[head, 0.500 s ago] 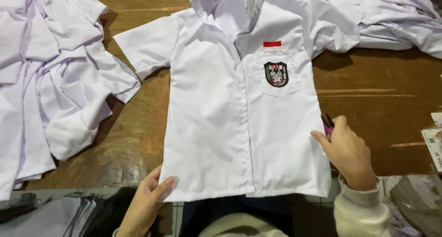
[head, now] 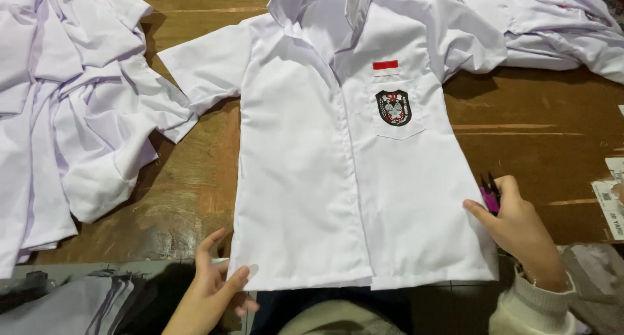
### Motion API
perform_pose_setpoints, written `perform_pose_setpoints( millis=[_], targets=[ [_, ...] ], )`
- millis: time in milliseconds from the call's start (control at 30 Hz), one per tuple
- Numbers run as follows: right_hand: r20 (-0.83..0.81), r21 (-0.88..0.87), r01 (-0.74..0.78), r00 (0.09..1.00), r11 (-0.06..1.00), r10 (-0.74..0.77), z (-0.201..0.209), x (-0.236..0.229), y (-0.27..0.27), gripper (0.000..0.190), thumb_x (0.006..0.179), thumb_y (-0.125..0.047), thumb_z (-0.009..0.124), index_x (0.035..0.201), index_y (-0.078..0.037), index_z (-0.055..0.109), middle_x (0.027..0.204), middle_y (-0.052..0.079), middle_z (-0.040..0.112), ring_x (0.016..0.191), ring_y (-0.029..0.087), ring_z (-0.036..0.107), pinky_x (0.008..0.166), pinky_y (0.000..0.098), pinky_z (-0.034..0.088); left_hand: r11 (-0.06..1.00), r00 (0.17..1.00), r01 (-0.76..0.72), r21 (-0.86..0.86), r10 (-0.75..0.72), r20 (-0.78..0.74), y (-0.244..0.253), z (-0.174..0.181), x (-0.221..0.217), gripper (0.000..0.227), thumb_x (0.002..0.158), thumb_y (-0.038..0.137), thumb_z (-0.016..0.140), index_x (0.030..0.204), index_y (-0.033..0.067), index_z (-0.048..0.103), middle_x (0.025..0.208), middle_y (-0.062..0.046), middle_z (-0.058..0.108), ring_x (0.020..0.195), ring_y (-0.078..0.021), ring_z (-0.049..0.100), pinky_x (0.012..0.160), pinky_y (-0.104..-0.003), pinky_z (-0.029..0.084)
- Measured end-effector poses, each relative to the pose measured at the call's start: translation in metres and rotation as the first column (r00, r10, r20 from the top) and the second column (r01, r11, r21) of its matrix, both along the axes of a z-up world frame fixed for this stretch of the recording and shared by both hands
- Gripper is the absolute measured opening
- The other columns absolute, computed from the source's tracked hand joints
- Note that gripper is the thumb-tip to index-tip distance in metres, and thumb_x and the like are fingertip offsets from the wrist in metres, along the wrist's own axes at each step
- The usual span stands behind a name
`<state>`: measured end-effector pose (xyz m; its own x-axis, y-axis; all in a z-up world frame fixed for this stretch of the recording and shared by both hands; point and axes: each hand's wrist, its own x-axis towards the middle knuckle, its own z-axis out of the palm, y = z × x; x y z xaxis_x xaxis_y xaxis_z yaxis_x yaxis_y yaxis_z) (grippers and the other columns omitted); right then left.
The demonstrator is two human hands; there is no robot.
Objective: Trimming loose threads from a white school uniform shirt using thread snips on a factory floor.
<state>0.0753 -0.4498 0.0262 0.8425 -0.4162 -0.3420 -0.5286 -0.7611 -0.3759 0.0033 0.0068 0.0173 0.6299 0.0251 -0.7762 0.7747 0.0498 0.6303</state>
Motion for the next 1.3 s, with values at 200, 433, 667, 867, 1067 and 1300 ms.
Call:
perform_pose_setpoints(
  millis=[200, 433, 667, 867, 1067, 1300],
  targets=[
    [-0.121, -0.144, -0.086, 0.990, 0.986, 0.069, 0.018, 0.012, -0.005, 0.042, 0.100, -0.040, 0.060, 0.125, -0.007, 0.050, 0.107, 0.022, 0.073, 0.096, 0.042, 0.070, 0.082, 0.0507, 0.049, 0.384, 0.704, 0.671, 0.634, -0.599, -0.383, 0.044, 0.036, 0.021, 0.052, 0.095, 0.056, 0.047, 0.146, 0.0517, 0.034, 0.084, 0.015, 0.085, 0.064, -0.0075, 0.080, 0.080, -0.022, 0.058],
    [0.280, 0.113, -0.265, 0.933, 0.958, 0.225, 0.061, 0.069, 0.049, 0.028, 0.109, -0.037, 0.047, 0.114, -0.011, 0.058, 0.097, 0.004, 0.065, 0.084, 0.018, 0.055, 0.077, 0.0361, 0.041, 0.490, 0.291, 0.386, 0.782, -0.869, 0.400, -0.023, 0.062, 0.138, 0.039, 0.099, 0.041, 0.050, 0.131, 0.0187, 0.057, 0.114, -0.002, 0.076, 0.102, -0.0211, 0.073, 0.083, -0.040, 0.052],
    [0.594, 0.628, -0.573, 0.790, 0.526, 0.152, -0.040, 0.195, 0.109, 0.018, 0.111, -0.028, 0.048, 0.123, -0.014, 0.045, 0.067, -0.006, 0.042, 0.047, 0.004, 0.042, 0.036, 0.0166, 0.036, 0.524, -0.145, -0.069, 0.849, -0.847, 0.512, -0.121, -0.071, 0.290, 0.029, 0.095, 0.010, 0.064, 0.123, 0.0078, 0.059, 0.113, -0.014, 0.065, 0.103, -0.0359, 0.070, 0.083, -0.043, 0.060],
    [0.582, 0.693, -0.509, 0.813, 0.510, 0.021, -0.114, 0.238, 0.129, 0.035, 0.111, -0.043, 0.044, 0.124, -0.010, 0.049, 0.070, -0.003, 0.040, 0.045, 0.006, 0.042, 0.032, 0.0193, 0.034, 0.602, -0.169, -0.199, 0.773, -0.798, 0.578, -0.135, -0.111, 0.311, 0.068, 0.091, 0.019, 0.069, 0.149, 0.0111, 0.037, 0.125, -0.016, 0.057, 0.112, -0.0380, 0.063, 0.088, -0.050, 0.057],
    [0.674, 0.612, -0.556, 0.739, 0.561, -0.003, -0.111, 0.230, 0.131, 0.026, 0.112, -0.031, 0.045, 0.118, -0.007, 0.053, 0.067, -0.001, 0.043, 0.039, 0.007, 0.047, 0.031, 0.0194, 0.037, 0.743, -0.066, -0.051, 0.667, -0.669, 0.740, -0.130, -0.106, 0.316, 0.052, 0.098, 0.035, 0.067, 0.136, 0.0052, 0.046, 0.107, -0.015, 0.061, 0.100, -0.0351, 0.065, 0.087, -0.047, 0.055],
    [0.638, 0.679, -0.518, 0.767, 0.519, -0.070, -0.108, 0.227, 0.128, 0.031, 0.111, -0.035, 0.046, 0.121, -0.006, 0.052, 0.068, 0.003, 0.047, 0.037, 0.010, 0.047, 0.029, 0.0221, 0.036, 0.691, 0.042, -0.036, 0.722, -0.721, 0.692, -0.135, -0.107, 0.335, 0.031, 0.086, 0.034, 0.078, 0.107, 0.0153, 0.064, 0.103, -0.006, 0.063, 0.098, -0.0300, 0.066, 0.082, -0.043, 0.056]
  ],
)
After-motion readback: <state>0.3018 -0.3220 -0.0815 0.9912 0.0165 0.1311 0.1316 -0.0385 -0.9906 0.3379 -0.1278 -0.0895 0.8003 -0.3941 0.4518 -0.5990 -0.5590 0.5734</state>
